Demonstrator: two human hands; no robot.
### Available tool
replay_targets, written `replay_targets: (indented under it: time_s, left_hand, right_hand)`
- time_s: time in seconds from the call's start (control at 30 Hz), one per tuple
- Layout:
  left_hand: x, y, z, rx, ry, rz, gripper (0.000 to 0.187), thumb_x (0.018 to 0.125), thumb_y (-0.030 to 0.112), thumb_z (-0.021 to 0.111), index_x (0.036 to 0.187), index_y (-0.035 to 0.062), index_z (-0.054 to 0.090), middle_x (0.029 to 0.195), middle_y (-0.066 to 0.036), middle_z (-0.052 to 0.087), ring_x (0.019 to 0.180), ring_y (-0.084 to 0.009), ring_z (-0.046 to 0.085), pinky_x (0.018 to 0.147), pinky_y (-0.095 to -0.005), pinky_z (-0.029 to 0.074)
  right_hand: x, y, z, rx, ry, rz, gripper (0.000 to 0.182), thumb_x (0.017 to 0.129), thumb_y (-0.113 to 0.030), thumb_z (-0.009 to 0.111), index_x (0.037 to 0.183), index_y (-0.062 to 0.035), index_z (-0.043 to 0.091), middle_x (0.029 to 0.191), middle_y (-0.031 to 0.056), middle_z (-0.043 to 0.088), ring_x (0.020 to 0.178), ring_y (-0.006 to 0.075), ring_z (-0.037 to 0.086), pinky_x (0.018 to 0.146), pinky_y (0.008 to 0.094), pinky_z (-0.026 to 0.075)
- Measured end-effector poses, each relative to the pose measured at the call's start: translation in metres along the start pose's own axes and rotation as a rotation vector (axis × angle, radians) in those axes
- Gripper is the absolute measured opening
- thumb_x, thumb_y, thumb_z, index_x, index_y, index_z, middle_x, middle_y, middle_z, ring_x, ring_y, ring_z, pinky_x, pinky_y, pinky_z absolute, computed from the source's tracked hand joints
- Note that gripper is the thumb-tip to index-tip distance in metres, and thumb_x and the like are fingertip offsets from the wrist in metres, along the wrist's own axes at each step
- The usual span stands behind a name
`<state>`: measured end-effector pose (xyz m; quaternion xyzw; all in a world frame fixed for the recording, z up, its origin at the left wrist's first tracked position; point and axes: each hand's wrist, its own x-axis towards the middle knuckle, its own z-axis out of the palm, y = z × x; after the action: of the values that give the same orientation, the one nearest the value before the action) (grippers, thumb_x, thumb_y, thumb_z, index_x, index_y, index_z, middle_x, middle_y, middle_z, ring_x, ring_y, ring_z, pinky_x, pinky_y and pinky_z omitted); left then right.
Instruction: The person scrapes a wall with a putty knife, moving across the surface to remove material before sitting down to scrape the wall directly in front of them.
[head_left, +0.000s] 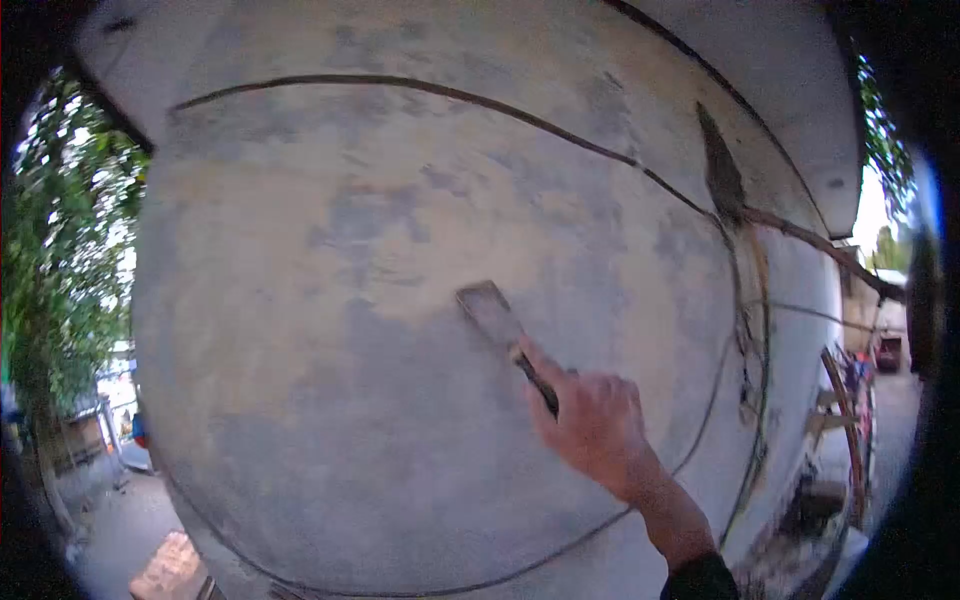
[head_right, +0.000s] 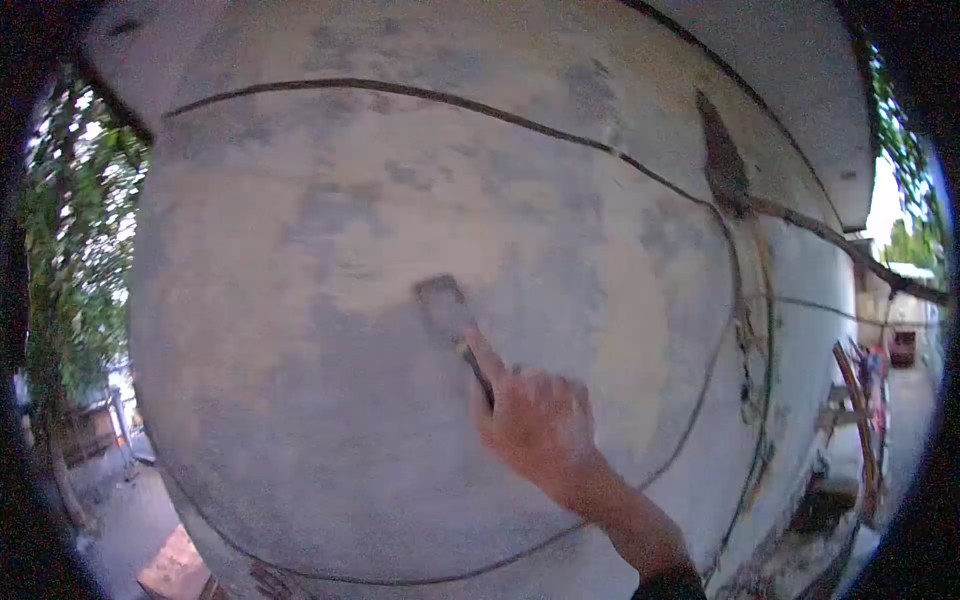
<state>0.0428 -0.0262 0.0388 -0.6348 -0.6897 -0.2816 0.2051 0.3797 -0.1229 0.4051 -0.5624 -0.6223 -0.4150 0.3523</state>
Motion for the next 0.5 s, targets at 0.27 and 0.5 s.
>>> replay_targets:
  time_s: [0.27, 0.5]
  left_hand:
    - [0.008, 0.01, -0.007, -0.002, -0.078, -0.071, 0.099, 0.068, 0.066, 0.04, 0.124, -0.0095, 0.008, 0.121, -0.041, 0.001, 0.111, -0.058, 0.0, 0.086, -0.0659, 0.005]
    - [0.007, 0.011, -0.006, -0.005, -0.127, -0.098, 0.097, 0.068, 0.065, 0.041, 0.122, -0.0096, 0.011, 0.12, -0.04, 0.004, 0.11, -0.0565, 0.003, 0.087, -0.0644, 0.005]
  right_hand:
    - [-0.121, -0.003, 0.03, 0.114, -0.376, 0.057, 0.053, 0.081, -0.033, 0.047, 0.128, -0.0173, 0.03, 0.057, 0.0081, 0.052, 0.043, 0.0252, 0.052, 0.041, 0.0405, 0.043]
    - [-0.179, 0.003, 0.034, 0.59, -0.219, 0.364, 0.048, 0.083, -0.023, 0.047, 0.126, -0.0106, 0.03, 0.071, 0.0102, 0.056, 0.057, 0.0282, 0.056, 0.048, 0.0379, 0.047]
